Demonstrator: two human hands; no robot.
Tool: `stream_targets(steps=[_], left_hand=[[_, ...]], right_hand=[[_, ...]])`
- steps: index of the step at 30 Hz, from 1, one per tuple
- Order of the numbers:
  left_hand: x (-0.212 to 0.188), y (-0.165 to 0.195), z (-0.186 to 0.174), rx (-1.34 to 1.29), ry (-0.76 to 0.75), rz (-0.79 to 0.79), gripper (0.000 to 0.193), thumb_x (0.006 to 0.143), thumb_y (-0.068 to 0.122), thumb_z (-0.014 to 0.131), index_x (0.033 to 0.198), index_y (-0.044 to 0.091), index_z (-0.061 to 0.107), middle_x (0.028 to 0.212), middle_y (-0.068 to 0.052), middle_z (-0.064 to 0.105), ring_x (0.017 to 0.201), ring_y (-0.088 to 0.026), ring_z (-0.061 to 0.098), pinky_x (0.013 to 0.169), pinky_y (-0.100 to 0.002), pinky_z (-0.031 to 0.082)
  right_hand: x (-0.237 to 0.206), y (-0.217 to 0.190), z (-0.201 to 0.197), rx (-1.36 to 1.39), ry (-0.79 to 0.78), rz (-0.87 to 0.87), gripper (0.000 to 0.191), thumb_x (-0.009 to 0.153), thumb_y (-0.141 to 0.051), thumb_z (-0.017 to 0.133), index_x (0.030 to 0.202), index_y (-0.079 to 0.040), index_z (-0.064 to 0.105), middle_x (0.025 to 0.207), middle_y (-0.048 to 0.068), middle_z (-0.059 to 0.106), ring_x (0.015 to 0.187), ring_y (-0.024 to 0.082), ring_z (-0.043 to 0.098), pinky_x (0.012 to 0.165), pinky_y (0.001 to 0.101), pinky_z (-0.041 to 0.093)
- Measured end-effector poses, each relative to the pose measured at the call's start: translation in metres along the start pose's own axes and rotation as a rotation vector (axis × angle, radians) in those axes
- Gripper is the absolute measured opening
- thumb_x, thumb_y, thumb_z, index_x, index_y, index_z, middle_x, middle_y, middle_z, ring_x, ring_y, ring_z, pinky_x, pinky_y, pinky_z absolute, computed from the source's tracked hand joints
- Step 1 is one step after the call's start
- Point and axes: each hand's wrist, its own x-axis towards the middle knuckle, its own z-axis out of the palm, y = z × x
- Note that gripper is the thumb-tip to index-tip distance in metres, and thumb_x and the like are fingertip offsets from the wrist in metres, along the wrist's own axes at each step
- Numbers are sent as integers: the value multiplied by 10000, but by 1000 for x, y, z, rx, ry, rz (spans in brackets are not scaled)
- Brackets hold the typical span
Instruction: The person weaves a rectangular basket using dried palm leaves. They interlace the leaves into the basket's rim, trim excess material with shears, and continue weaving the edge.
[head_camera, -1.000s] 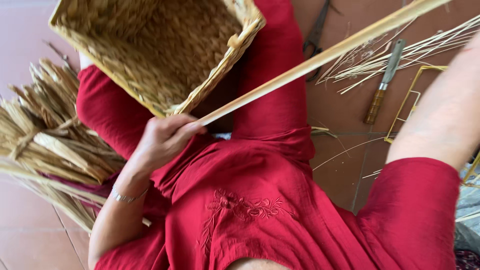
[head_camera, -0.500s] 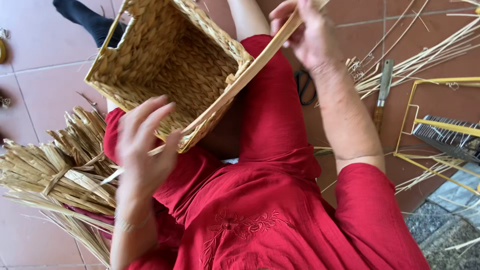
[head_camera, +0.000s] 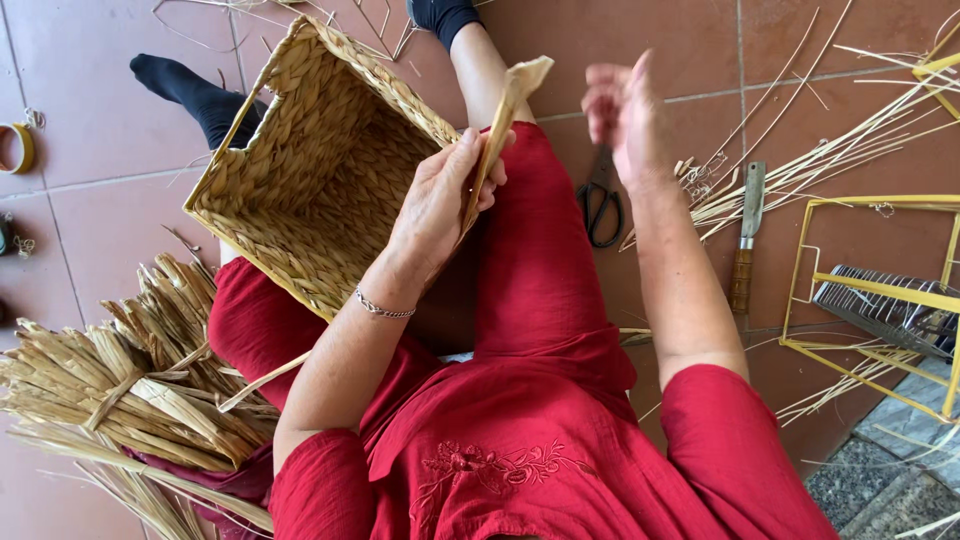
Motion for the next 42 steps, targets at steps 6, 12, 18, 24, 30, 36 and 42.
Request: stream_targets(steps=[6, 12, 18, 24, 30, 36, 42], left_hand=[[14, -8, -4, -163, -1, 45, 182, 1010, 106, 679, 1160, 5, 655, 901, -20, 652, 747, -110, 598, 693, -251, 515], [22, 0, -6, -159, 13, 108, 137, 952, 59, 704, 1075, 45, 643, 916, -8, 688, 799, -93, 653, 707, -281, 577], [19, 10, -16, 44, 27, 302, 123, 954, 19, 747, 1067, 12, 699, 934, -16, 721, 818, -70, 654, 766, -235, 567], [13, 18, -25, 85, 52, 301, 174, 1005, 54, 722, 1156, 4, 653, 940, -19, 712, 789, -62, 639, 688, -223, 524], [12, 10, -21, 16, 69, 280, 265, 1056, 209, 605, 1263, 44, 581, 872, -50, 719, 622, -116, 705, 545, -247, 596], [16, 6, -27, 26, 45, 318, 205, 1040, 173, 634, 1187, 33, 610, 884, -38, 722, 647, -120, 716, 534, -250, 579], [12, -4, -26, 123, 51, 391, 145, 1054, 158, 694, 1133, 36, 682, 897, 15, 680, 760, -29, 584, 681, -197, 520]], right_hand=[[-61, 66, -32, -1423, 111, -34, 416, 830, -268, 878, 1061, -24, 634, 1015, 204, 711, 940, 371, 672, 821, 479, 547], [-77, 78, -22, -1484, 233, 144, 540, 758, -206, 873, 1170, -49, 562, 1080, 248, 692, 1020, 445, 669, 870, 526, 531], [-72, 65, -5, -1479, 303, 288, 507, 759, -98, 783, 1191, -56, 522, 976, 283, 696, 958, 484, 666, 866, 554, 515], [-69, 60, -15, -862, 537, 470, 563, 884, -265, 743, 1339, -86, 464, 916, 179, 699, 765, 336, 717, 700, 417, 552], [-74, 67, -37, -657, 292, 148, 695, 806, -163, 821, 1398, -1, 494, 920, 61, 669, 769, 123, 653, 656, 266, 548], [-104, 43, -19, -361, 58, 72, 801, 963, -450, 765, 1559, -13, 456, 902, 7, 538, 679, 85, 474, 559, 246, 382], [-126, 0, 32, -765, -294, -320, 935, 932, -710, 592, 1530, -18, 398, 1165, 12, 581, 965, 86, 596, 878, 270, 527]])
